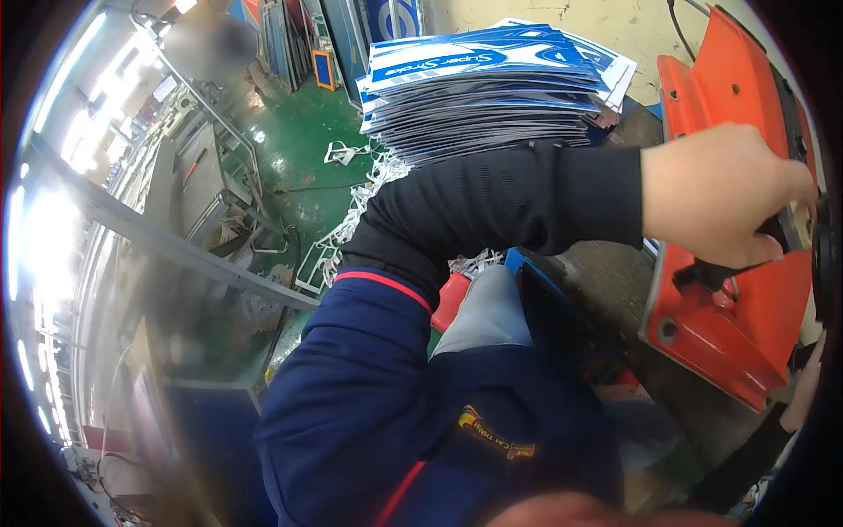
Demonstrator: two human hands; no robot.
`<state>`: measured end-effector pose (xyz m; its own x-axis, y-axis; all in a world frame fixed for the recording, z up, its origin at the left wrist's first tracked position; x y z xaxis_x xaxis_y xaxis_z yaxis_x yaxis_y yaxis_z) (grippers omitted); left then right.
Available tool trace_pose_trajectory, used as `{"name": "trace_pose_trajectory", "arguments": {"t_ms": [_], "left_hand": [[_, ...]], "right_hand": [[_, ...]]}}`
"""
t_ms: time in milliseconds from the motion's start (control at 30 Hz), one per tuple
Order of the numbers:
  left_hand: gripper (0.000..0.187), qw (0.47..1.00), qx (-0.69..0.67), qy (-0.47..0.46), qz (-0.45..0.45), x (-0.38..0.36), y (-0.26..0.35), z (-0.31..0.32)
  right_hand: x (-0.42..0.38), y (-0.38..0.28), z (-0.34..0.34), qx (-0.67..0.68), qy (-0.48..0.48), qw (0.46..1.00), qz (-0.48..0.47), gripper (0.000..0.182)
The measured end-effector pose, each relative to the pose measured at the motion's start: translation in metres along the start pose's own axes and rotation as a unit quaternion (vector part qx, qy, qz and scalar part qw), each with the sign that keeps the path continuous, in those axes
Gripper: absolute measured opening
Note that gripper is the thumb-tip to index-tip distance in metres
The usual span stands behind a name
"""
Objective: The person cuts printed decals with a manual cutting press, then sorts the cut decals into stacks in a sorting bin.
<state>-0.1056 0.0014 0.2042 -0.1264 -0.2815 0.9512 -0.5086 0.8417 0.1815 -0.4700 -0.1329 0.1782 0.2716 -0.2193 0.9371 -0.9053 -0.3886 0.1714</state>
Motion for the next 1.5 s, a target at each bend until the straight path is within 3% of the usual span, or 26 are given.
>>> {"name": "trace_pose_trajectory", "arguments": {"t_ms": [100, 267, 367, 500, 600, 867, 1000, 1200, 1500], "left_hand": [[0.026, 0.998, 0.066, 0.014, 0.009, -0.001, 0.003, -0.016], [0.019, 0.985, 0.162, 0.051, 0.012, 0.001, 0.009, -0.036], [0.017, 0.953, 0.294, 0.064, -0.019, -0.002, 0.001, -0.041], [0.015, 0.953, 0.282, 0.111, -0.01, -0.012, -0.005, -0.042], [0.015, 0.945, 0.242, 0.211, 0.068, -0.019, 0.001, -0.046], [0.016, 0.923, 0.335, 0.186, 0.037, -0.023, 0.002, -0.043], [0.019, 0.925, 0.294, 0.217, 0.108, -0.019, 0.001, -0.045], [0.049, 0.951, 0.223, 0.201, 0.075, -0.023, -0.005, -0.045], [0.094, 0.987, -0.005, 0.144, -0.064, -0.039, -0.024, -0.048]], "right_hand": [[0.031, -0.04, -0.044, -0.085, 0.178, 0.975, -0.099, 0.05], [0.038, -0.052, -0.057, -0.041, 0.157, 0.981, -0.108, 0.042], [0.042, -0.066, -0.059, -0.026, 0.149, 0.983, -0.104, 0.039], [0.041, -0.067, -0.057, 0.009, 0.141, 0.984, -0.111, 0.035], [0.035, -0.066, -0.056, 0.048, 0.14, 0.983, -0.109, 0.031], [0.034, -0.062, -0.049, 0.087, 0.095, 0.991, -0.044, 0.031], [0.039, -0.059, -0.049, 0.102, 0.091, 0.989, -0.052, 0.032], [0.038, -0.039, -0.043, 0.097, 0.043, 0.994, 0.037, 0.035], [0.02, -0.011, -0.039, 0.044, 0.031, 0.996, 0.071, 0.039]]}}
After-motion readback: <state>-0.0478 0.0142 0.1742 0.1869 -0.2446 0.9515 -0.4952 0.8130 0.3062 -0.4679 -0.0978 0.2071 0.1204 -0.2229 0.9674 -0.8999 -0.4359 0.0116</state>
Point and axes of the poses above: each hand's wrist, its own x-axis towards the middle knuckle, its own z-axis out of the palm, y = z × x, the point moved 8 cm from there along x, towards the middle knuckle, and after that the axes turned 14 degrees about y, right-handed, at the moved point
